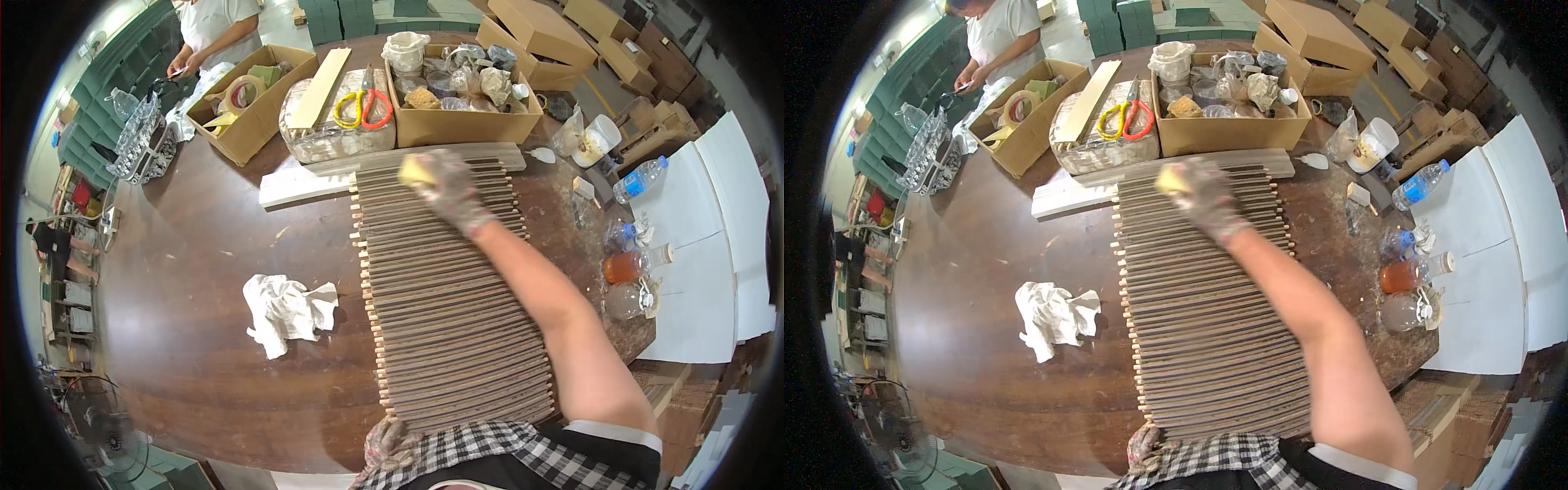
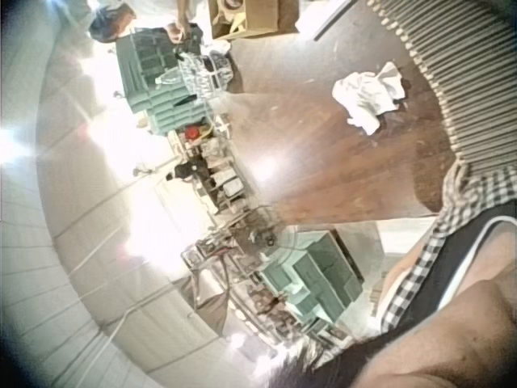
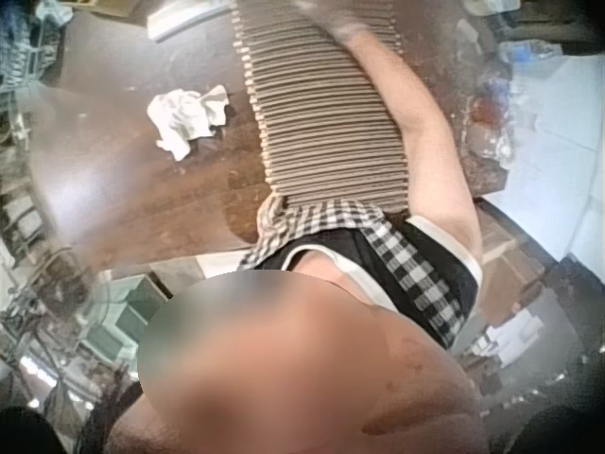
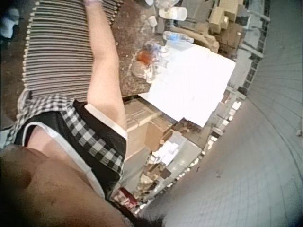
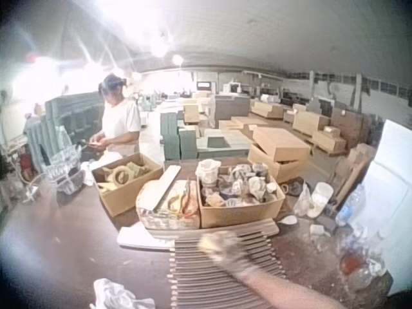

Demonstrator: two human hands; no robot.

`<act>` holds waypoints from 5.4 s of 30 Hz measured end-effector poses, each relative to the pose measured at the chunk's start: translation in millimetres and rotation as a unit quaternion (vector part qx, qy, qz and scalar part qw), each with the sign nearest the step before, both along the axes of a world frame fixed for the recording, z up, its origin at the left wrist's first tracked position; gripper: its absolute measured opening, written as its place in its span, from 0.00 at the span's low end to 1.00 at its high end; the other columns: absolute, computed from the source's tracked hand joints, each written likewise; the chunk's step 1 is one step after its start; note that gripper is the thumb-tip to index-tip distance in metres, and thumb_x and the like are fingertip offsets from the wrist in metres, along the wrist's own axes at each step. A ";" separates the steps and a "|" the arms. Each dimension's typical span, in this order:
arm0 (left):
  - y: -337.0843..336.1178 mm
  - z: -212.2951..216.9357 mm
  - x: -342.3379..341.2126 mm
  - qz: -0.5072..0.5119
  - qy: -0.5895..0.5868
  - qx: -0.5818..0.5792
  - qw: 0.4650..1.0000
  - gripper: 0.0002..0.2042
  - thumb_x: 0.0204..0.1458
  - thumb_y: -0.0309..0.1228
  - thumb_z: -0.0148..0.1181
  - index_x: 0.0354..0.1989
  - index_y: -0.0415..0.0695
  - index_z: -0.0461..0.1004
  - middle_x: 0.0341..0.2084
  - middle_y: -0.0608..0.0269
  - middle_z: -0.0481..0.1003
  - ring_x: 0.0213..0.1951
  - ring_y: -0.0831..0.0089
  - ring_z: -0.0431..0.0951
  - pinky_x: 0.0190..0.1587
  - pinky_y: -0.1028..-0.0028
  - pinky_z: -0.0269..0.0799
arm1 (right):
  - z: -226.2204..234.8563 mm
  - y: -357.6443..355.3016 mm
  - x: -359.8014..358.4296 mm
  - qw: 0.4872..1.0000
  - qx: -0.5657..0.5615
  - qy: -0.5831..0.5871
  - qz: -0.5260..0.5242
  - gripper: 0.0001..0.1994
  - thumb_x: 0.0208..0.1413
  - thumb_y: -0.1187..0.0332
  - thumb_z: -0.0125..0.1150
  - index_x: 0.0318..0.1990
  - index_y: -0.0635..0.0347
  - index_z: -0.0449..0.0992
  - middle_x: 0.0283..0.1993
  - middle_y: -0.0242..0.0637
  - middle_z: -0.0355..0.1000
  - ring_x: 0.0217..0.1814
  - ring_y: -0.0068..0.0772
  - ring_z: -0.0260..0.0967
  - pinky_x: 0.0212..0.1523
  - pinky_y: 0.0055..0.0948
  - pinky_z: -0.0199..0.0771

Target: Using a sanding block to smooth the surface of a connected series of wooden slats.

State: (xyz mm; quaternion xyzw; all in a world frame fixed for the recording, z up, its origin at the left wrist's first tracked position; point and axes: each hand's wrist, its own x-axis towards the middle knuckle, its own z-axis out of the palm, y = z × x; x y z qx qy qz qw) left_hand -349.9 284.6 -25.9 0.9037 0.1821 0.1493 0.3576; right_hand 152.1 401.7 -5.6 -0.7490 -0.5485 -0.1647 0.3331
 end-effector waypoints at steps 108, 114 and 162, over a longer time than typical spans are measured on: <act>-3.8 -11.5 -10.2 -0.034 0.053 -0.085 0.994 0.21 0.42 0.42 0.66 0.49 0.68 0.79 0.56 0.58 0.65 0.54 0.50 0.69 0.50 0.54 0.72 | -1.6 -61.0 -44.4 0.976 -0.029 0.034 -0.213 0.25 0.44 0.67 0.71 0.51 0.59 0.72 0.44 0.42 0.69 0.48 0.45 0.68 0.49 0.41 0.71; -4.9 0.5 -5.4 -0.029 0.001 0.020 0.999 0.24 0.39 0.36 0.66 0.50 0.64 0.78 0.53 0.54 0.66 0.53 0.48 0.70 0.50 0.52 0.72 | 27.1 57.2 -153.1 0.994 -0.064 0.079 -0.037 0.25 0.44 0.61 0.70 0.51 0.59 0.73 0.45 0.43 0.69 0.51 0.46 0.65 0.53 0.42 0.68; -2.3 -12.9 -7.7 -0.035 0.026 0.058 0.997 0.20 0.40 0.40 0.71 0.45 0.59 0.78 0.46 0.56 0.70 0.45 0.53 0.75 0.43 0.59 0.74 | 26.7 -135.0 61.4 0.951 -0.090 0.110 -0.276 0.22 0.45 0.67 0.69 0.49 0.57 0.74 0.48 0.46 0.72 0.50 0.47 0.69 0.53 0.44 0.68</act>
